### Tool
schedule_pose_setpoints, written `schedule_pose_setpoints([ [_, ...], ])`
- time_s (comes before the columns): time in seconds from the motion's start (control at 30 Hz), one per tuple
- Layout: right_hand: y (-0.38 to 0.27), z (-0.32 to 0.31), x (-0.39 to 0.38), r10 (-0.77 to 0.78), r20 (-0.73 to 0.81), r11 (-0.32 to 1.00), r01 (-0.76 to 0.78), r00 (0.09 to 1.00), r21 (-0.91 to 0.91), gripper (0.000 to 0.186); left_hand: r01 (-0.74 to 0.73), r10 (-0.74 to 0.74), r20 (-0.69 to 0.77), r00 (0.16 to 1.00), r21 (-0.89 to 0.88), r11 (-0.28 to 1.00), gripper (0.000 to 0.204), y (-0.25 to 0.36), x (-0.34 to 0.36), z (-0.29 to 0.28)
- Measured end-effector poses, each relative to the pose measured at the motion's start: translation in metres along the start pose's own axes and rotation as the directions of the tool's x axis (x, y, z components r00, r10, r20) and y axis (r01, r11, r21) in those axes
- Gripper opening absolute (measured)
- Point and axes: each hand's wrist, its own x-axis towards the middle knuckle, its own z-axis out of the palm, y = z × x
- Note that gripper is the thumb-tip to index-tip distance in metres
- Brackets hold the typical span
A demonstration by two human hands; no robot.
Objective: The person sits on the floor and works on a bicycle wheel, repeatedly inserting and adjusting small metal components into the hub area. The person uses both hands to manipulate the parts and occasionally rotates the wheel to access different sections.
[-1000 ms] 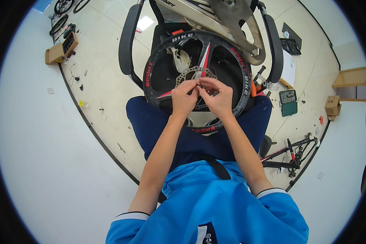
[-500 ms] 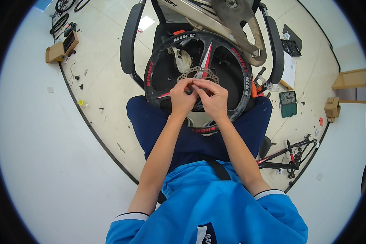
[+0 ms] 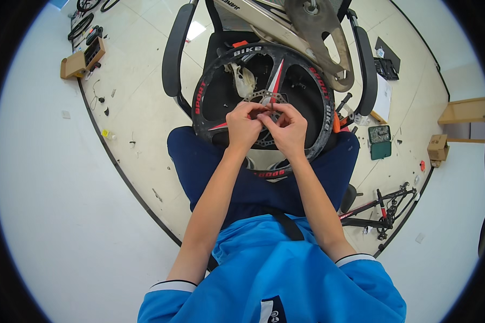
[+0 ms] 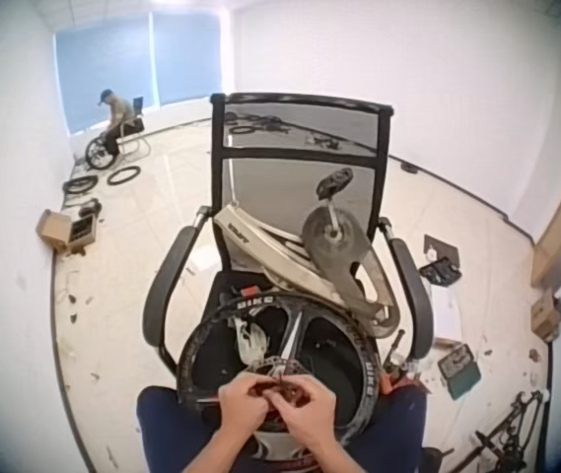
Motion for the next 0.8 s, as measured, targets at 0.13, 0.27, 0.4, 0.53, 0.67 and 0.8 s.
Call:
schedule_pose_setpoints([
  [0.13,0.002,0.001,0.003,-0.03,0.036,0.998,0.032,0.999,-0.059,0.014,-0.017,0.016,0.015,1.0,0.118,0.993,0.022,-0.006,-0.001,-0.004],
  [0.27,0.008,0.004,0.004,-0.135,0.031,0.99,0.136,0.99,-0.034,0.013,-0.085,0.082,0.052,0.995,0.051,0.995,0.031,-0.001,-0.002,-0.002],
  [0.4,0.008,0.002,0.002,-0.115,-0.003,0.991,0.115,0.993,-0.071,0.022,-0.16,0.156,0.105,0.982,0.033,0.987,0.031,-0.005,0.0,-0.001],
  [0.53,0.0,-0.006,0.001,-0.05,0.071,0.986,0.061,0.996,-0.156,0.026,-0.152,0.144,0.096,0.985,0.07,0.986,0.022,-0.01,-0.002,-0.002],
  [0.67,-0.004,-0.005,0.002,-0.054,0.051,0.984,0.062,0.997,-0.166,0.023,-0.105,0.099,0.046,0.994,0.127,0.986,0.014,-0.01,-0.002,0.002],
  [0.8,0.002,0.0,0.004,-0.144,0.009,0.984,0.144,0.99,-0.11,0.019,-0.093,0.092,0.019,0.996,0.132,0.987,0.014,-0.013,0.001,0.003],
])
